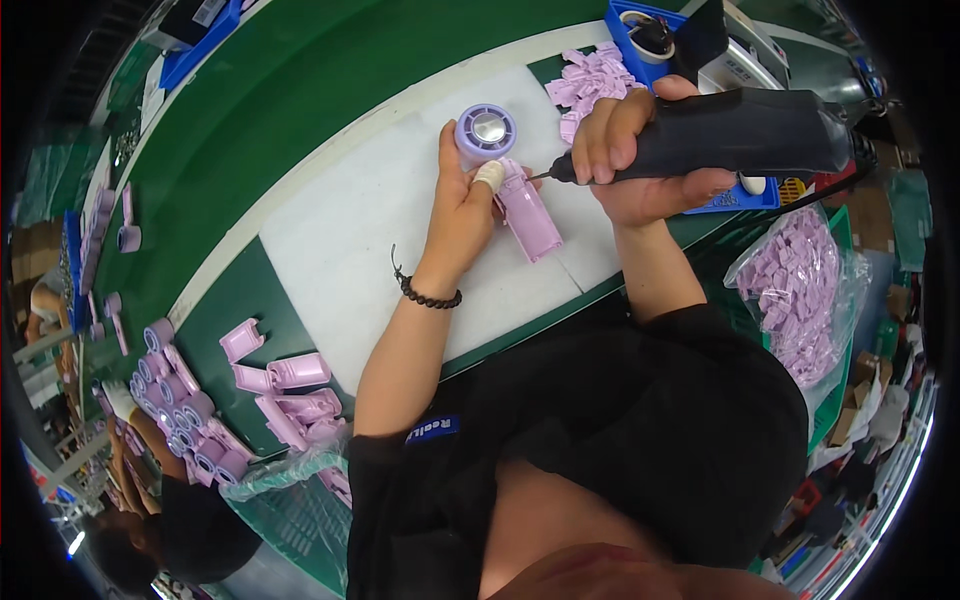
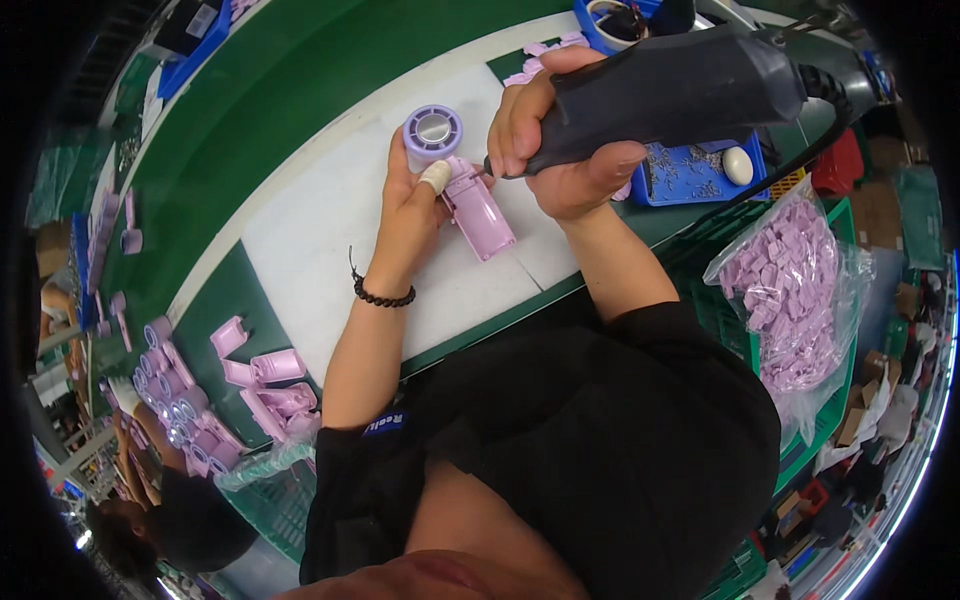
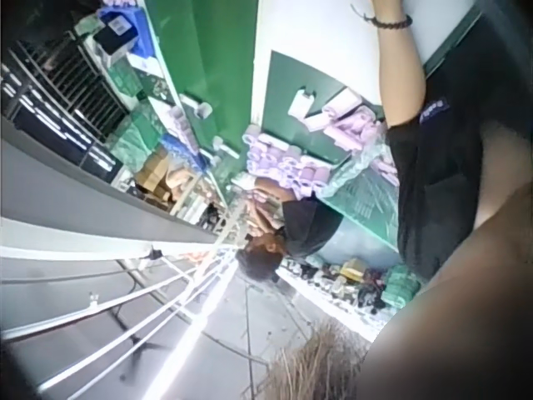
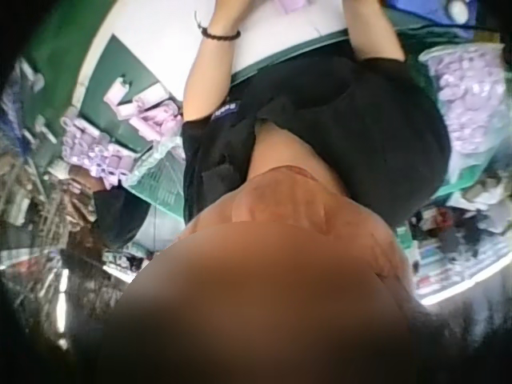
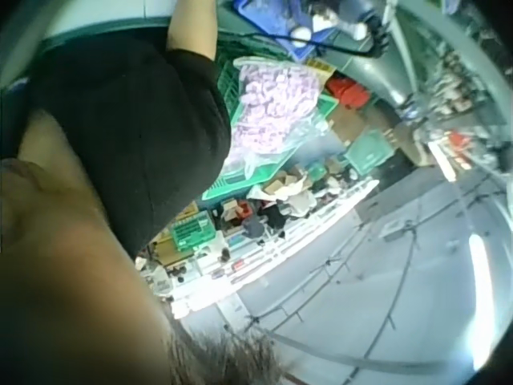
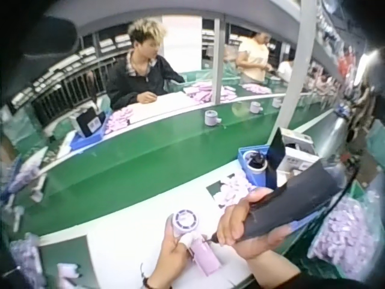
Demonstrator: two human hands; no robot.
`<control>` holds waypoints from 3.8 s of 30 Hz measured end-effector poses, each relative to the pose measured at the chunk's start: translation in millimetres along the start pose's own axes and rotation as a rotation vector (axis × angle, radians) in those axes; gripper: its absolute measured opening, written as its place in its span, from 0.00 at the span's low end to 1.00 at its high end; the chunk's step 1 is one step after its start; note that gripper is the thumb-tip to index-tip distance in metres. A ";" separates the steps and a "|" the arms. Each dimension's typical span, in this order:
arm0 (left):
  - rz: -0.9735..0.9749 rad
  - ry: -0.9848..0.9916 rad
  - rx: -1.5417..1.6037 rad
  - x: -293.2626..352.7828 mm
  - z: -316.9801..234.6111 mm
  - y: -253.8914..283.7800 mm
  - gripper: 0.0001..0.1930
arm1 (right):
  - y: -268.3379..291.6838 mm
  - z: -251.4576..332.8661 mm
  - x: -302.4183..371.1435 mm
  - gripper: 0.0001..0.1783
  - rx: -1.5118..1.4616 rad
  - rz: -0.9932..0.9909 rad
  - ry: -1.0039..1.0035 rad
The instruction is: Assembling small handheld fans by connecting components and using a handheld scanner/tool.
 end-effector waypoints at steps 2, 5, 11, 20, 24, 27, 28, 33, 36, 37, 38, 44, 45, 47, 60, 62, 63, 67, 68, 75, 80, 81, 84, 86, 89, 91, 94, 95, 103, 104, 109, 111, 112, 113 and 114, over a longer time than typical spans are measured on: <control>0.007 0.004 -0.013 0.9 -1.0 0.5 0.32 | -1.0 -8.2 3.0 0.50 0.005 0.062 -0.022; 0.016 0.013 -0.023 1.4 -2.8 -1.0 0.35 | -0.4 -15.4 6.2 0.50 0.013 0.122 -0.048; -0.019 -0.004 -0.078 1.1 -3.4 -1.0 0.35 | -1.5 -21.7 9.1 0.47 0.018 0.088 -0.059; -0.058 -0.086 -0.338 1.5 -0.7 10.4 0.34 | -23.3 -43.4 22.2 0.42 0.267 0.130 -0.266; 0.013 -0.019 -0.215 -1.2 -1.6 8.4 0.35 | -23.2 -40.4 15.1 0.43 0.285 0.095 -0.291; 0.042 0.005 -0.083 -2.1 6.1 5.8 0.35 | -10.2 -26.6 12.1 0.44 0.208 0.036 -0.247; 0.052 0.018 -0.013 -3.7 8.9 5.5 0.35 | -7.4 -13.3 8.6 0.45 0.063 0.024 -0.172; 0.019 0.039 0.039 0.1 4.5 3.5 0.33 | 5.6 59.2 -3.8 0.46 0.278 -0.024 -0.063; 0.009 0.008 0.038 -2.1 1.2 1.6 0.32 | 20.0 84.6 1.0 0.36 0.909 0.023 0.018; 0.007 -0.012 0.043 -4.2 2.9 2.1 0.32 | 21.0 98.9 1.3 0.36 0.917 0.034 0.031; -0.009 -0.030 0.041 -2.1 3.2 5.4 0.32 | 25.9 86.7 13.9 0.30 1.317 0.245 -0.404; -0.049 -0.212 0.064 2.7 -18.0 12.8 0.35 | -4.4 5.9 79.0 0.13 1.124 0.277 -1.211; -0.042 -0.224 0.058 -0.9 -20.4 15.8 0.35 | -7.1 -6.9 78.8 0.11 1.111 0.314 -1.157; -0.111 -0.212 0.314 -9.0 -20.5 31.2 0.34 | -7.2 -29.1 70.5 0.10 1.098 0.355 -1.086; -0.447 -0.195 0.511 -13.1 -25.8 66.7 0.27 | 25.8 -272.7 -60.6 0.18 0.505 0.132 -1.138; -0.410 -0.181 0.522 -14.2 -27.1 67.4 0.27 | 42.0 -296.5 -89.1 0.24 0.484 0.119 -1.134; -0.380 -0.172 0.526 -17.7 -28.9 63.2 0.27 | 61.1 -292.7 -128.7 0.25 1.041 0.378 -0.774; -0.375 -0.171 0.486 -16.9 -25.4 75.7 0.26 | 92.0 -295.5 -205.1 0.28 2.028 0.685 -0.161; -0.334 -0.159 0.462 -23.0 -25.9 66.7 0.26 | 124.7 -280.1 -232.9 0.31 2.338 0.649 0.062; -0.297 -0.130 0.416 -31.3 -23.8 59.8 0.22 | 273.1 -248.7 -252.0 0.37 2.094 0.800 -0.382; -0.335 -0.120 0.372 -24.6 -25.2 74.9 0.20 | 207.4 -263.1 -226.7 0.31 2.188 0.759 -0.838; -0.325 -0.117 0.335 -26.2 -24.2 76.2 0.19 | 186.4 -259.7 -211.8 0.31 1.941 0.622 -0.854; -0.293 -0.105 0.228 -27.4 -21.8 75.5 0.17 | 101.8 -243.6 -166.5 0.31 1.194 0.241 -0.866; -0.288 -0.121 0.188 -30.0 -23.3 65.9 0.16 | 48.3 -223.9 -139.2 0.31 0.712 -0.001 -0.852; -0.260 -0.163 0.027 -21.6 -29.2 60.2 0.15 | -9.3 -190.7 -103.2 0.31 -0.027 -0.342 -0.811; -0.325 -0.245 -0.145 -2.2 -43.6 65.3 0.16 | -35.4 -154.4 -55.0 0.29 0.030 -0.182 -0.799; -0.411 -0.443 -0.709 18.4 -75.0 66.0 0.17 | -44.4 -107.7 29.0 0.34 -0.001 -0.146 -0.898; -0.512 -0.620 -0.833 26.0 -82.4 70.7 0.19 | -40.0 -94.4 52.3 0.37 -0.046 -0.077 -0.913; -1.367 -0.113 -1.820 147.3 -127.6 185.9 0.22 | -15.6 -30.6 119.2 0.46 0.431 0.067 -0.972; -1.481 0.140 -1.790 166.7 -124.5 201.2 0.21 | -16.7 -28.9 123.6 0.46 0.473 0.076 -0.965; -1.663 0.154 -1.850 184.3 -76.1 253.0 0.19 | -15.1 -42.4 126.8 0.42 0.377 0.107 -1.058; -1.565 0.295 -1.834 181.5 -69.4 263.8 0.17 | -10.8 -42.6 125.0 0.42 0.361 0.096 -1.056; -1.543 0.281 -1.837 178.7 -72.6 262.7 0.17 | -8.1 -42.2 124.9 0.42 0.339 0.084 -1.053; -1.528 0.323 -1.851 177.7 -77.4 264.0 0.16 | -6.0 -41.6 124.5 0.41 0.316 0.071 -1.048; -1.513 0.363 -1.868 177.1 -83.1 264.7 0.15 | -4.8 -40.4 123.6 0.41 0.293 0.057 -1.040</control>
Point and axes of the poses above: each hand's wrist, its own x-axis away from the middle knuckle, its own y-axis out of the back of the hand, z = x × y, the point moved 6 cm from there along -x, towards the middle knuckle, and after that the axes turned 3 degrees about -z, right-handed, at the moved point
